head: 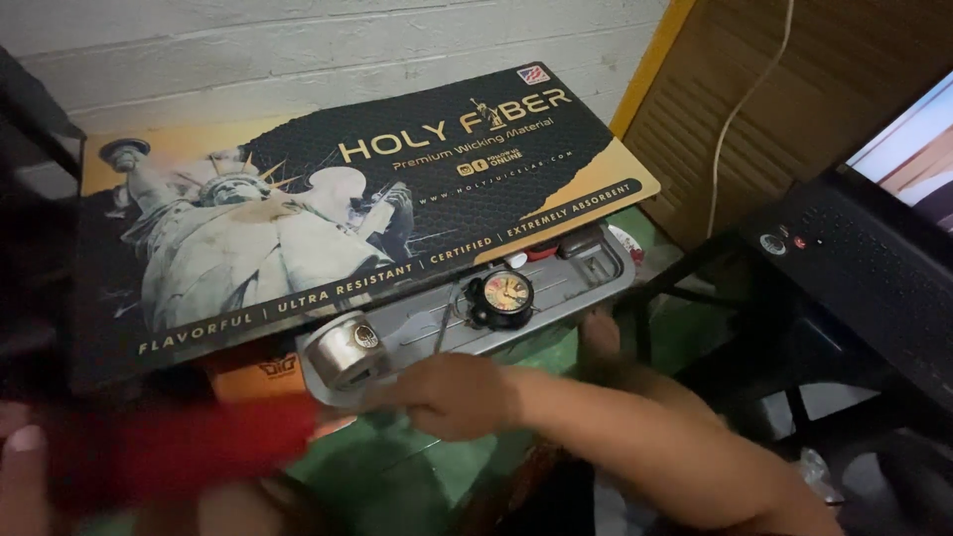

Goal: The person uses a red duster to wipe a large black box on a table, then moves an alarm clock to the side. They proceed to pick up several orange folders from under the table and place them on top of the box.

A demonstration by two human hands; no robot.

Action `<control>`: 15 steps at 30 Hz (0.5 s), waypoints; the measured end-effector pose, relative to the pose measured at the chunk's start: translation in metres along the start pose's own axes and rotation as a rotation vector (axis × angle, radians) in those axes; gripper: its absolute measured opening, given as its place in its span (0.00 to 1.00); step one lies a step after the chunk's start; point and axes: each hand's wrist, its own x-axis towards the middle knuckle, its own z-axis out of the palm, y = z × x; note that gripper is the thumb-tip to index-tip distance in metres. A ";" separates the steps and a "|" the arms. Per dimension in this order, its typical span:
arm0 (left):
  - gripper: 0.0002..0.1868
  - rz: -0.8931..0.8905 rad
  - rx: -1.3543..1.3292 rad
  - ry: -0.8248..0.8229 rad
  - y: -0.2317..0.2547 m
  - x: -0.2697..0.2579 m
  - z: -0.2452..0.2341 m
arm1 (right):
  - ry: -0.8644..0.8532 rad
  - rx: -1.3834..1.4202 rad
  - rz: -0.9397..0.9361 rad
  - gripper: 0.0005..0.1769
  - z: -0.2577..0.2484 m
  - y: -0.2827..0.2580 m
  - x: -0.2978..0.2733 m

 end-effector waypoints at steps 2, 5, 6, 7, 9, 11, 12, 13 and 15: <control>0.16 -0.056 0.020 0.026 -0.038 0.008 0.000 | 0.005 0.021 -0.001 0.29 -0.031 -0.010 -0.001; 0.15 0.062 0.056 0.035 -0.015 0.012 0.004 | 0.077 0.007 0.160 0.24 -0.063 0.004 -0.014; 0.13 0.233 0.071 0.019 0.005 0.012 0.006 | 0.142 -0.027 0.322 0.23 -0.071 0.013 -0.020; 0.13 0.234 0.070 0.019 0.024 0.017 0.010 | 0.143 -0.029 0.322 0.23 -0.078 0.023 -0.027; 0.14 0.307 0.042 -0.094 0.061 0.025 0.017 | 0.538 0.088 0.672 0.33 -0.093 0.043 -0.039; 0.23 0.351 0.249 -0.128 0.077 0.033 0.024 | 0.692 0.047 0.790 0.31 -0.102 0.047 -0.036; 0.32 0.392 0.450 -0.163 0.086 0.037 0.028 | 0.847 0.004 0.906 0.31 -0.107 0.049 -0.035; 0.32 0.393 0.448 -0.165 0.068 0.039 0.035 | 0.848 0.003 0.909 0.31 -0.110 0.056 -0.035; 0.47 0.479 0.658 -0.300 0.033 0.042 0.047 | 0.823 0.010 1.142 0.31 -0.114 0.069 -0.035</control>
